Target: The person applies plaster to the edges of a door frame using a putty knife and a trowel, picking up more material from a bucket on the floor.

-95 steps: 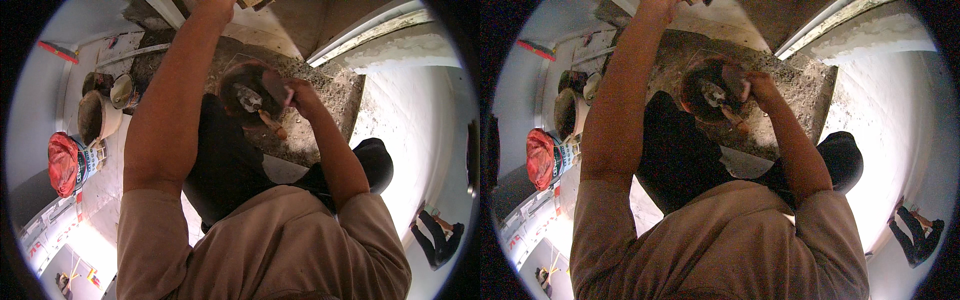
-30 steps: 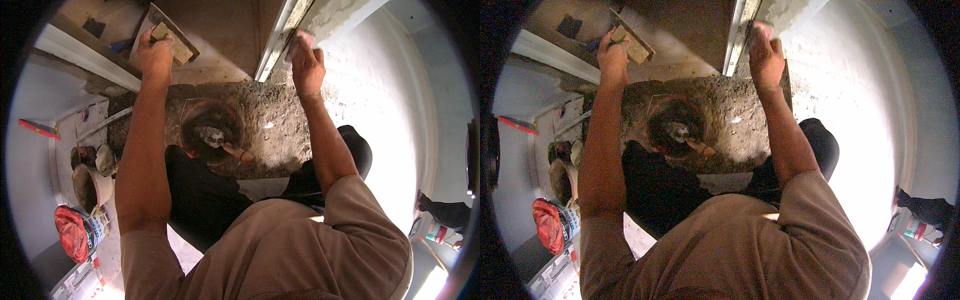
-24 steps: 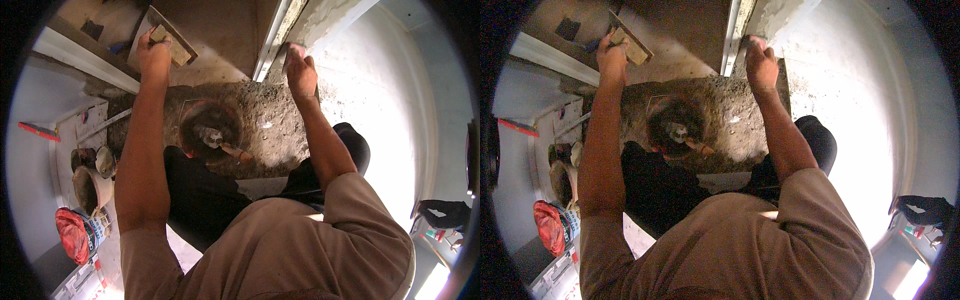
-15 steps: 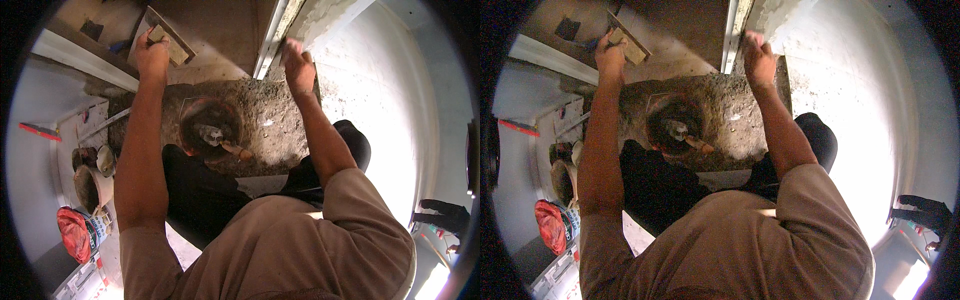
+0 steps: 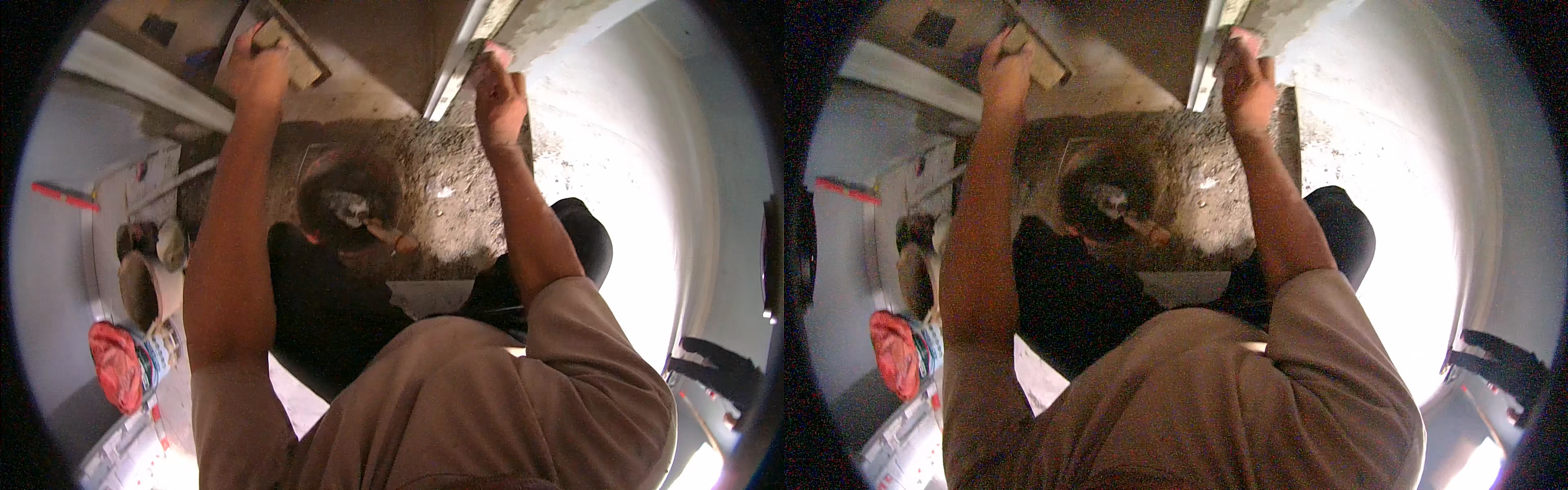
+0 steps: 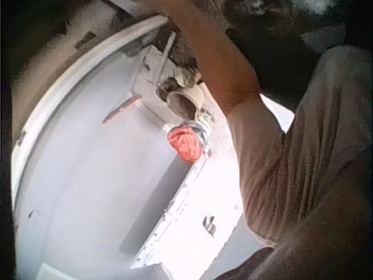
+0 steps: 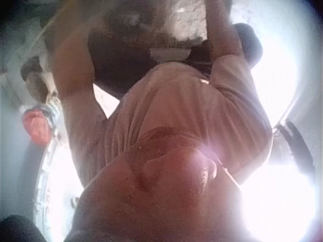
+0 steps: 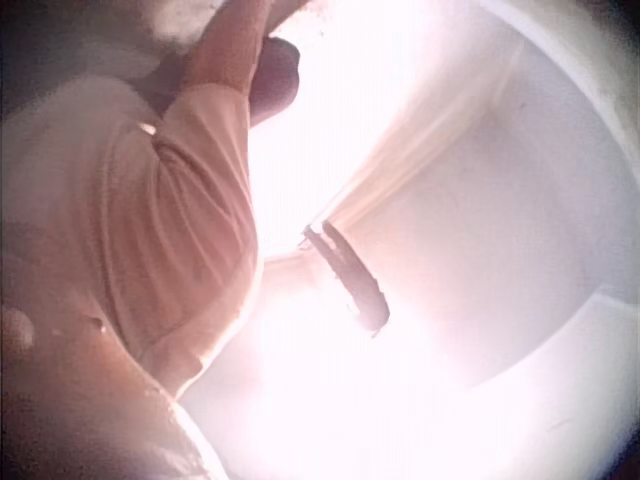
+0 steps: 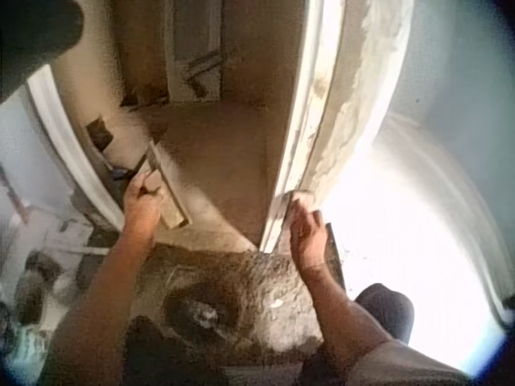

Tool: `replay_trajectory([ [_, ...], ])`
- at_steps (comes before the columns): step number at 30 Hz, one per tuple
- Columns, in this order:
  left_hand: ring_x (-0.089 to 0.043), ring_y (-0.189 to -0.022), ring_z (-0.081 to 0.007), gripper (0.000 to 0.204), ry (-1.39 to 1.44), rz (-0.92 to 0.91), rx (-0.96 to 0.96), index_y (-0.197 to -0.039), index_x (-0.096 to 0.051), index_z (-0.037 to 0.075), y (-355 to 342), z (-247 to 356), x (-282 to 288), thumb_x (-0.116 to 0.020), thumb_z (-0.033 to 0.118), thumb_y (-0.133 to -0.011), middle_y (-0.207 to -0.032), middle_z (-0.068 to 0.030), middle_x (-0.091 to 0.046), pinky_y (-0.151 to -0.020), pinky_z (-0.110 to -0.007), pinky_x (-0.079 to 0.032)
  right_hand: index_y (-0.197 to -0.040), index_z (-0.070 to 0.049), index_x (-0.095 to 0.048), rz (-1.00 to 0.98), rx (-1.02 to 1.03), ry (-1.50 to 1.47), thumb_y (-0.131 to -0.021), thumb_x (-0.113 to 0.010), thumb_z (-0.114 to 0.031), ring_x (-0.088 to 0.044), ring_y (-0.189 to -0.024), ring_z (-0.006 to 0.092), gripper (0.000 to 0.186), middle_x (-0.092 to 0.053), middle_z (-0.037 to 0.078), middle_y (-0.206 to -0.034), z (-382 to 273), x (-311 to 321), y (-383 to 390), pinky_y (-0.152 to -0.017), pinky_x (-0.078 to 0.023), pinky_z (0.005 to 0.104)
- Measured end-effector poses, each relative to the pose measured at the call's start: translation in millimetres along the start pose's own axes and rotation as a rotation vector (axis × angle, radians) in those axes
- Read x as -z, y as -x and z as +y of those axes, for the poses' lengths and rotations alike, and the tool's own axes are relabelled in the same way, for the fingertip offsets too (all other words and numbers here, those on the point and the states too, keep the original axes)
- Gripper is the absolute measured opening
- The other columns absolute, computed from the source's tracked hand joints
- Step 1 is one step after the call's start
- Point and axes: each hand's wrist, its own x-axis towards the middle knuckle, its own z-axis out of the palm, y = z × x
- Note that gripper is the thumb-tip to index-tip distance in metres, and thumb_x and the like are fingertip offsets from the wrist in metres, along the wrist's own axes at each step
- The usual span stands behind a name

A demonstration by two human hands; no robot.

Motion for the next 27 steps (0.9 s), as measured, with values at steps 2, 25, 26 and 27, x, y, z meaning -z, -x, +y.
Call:
replay_trajectory([
  [2,-0.067,-0.105,-0.0227,0.043,0.076,0.045,-0.008,-0.124,-0.067,0.011,-3.5,-17.0,12.6,-0.080,0.011,-0.083,-0.119,-0.0093,-0.070,-0.094,-0.037,-0.053,-0.121,-0.019,-0.068,-0.035,0.032,-0.005,-0.093,-0.065,-0.019,-0.064,-0.079,0.0364,0.028,-0.059,0.017,-0.093,7.4,-5.5,5.2,-0.068,-0.054,0.0451],
  [25,-0.058,-0.068,-0.0295,0.056,-0.237,0.016,-0.038,-0.141,-0.052,0.012,7.6,25.9,46.5,-0.053,-0.007,-0.088,-0.096,-0.0171,-0.063,-0.056,-0.044,-0.046,-0.124,-0.005,-0.064,-1.371,-0.917,-0.772,-0.098,-0.055,-0.026,-0.066,-0.108,0.0292,0.034,-0.068,0.016,-0.117,-77.1,-111.1,131.4,-0.088,-0.057,0.0447],
  [26,-0.058,-0.068,-0.0302,0.057,-0.345,-0.022,0.057,-0.141,-0.051,0.014,7.2,27.4,45.6,-0.053,-0.007,-0.088,-0.098,-0.0179,-0.064,-0.056,-0.045,-0.046,-0.131,-0.005,-0.062,-1.329,-1.100,-0.982,-0.100,-0.055,-0.028,-0.064,-0.113,0.0274,0.039,-0.066,0.015,-0.122,-74.9,-90.3,118.9,-0.090,-0.056,0.0448],
  [27,-0.057,-0.067,-0.0312,0.057,-0.338,-0.065,0.076,-0.142,-0.050,0.015,8.9,26.8,44.3,-0.052,-0.007,-0.089,-0.106,-0.0199,-0.064,-0.056,-0.047,-0.047,-0.132,-0.004,-0.061,-1.293,-1.128,-1.112,-0.100,-0.055,-0.024,-0.065,-0.110,0.0271,0.038,-0.067,0.014,-0.121,-74.3,-67.3,106.3,-0.089,-0.056,0.0442],
])
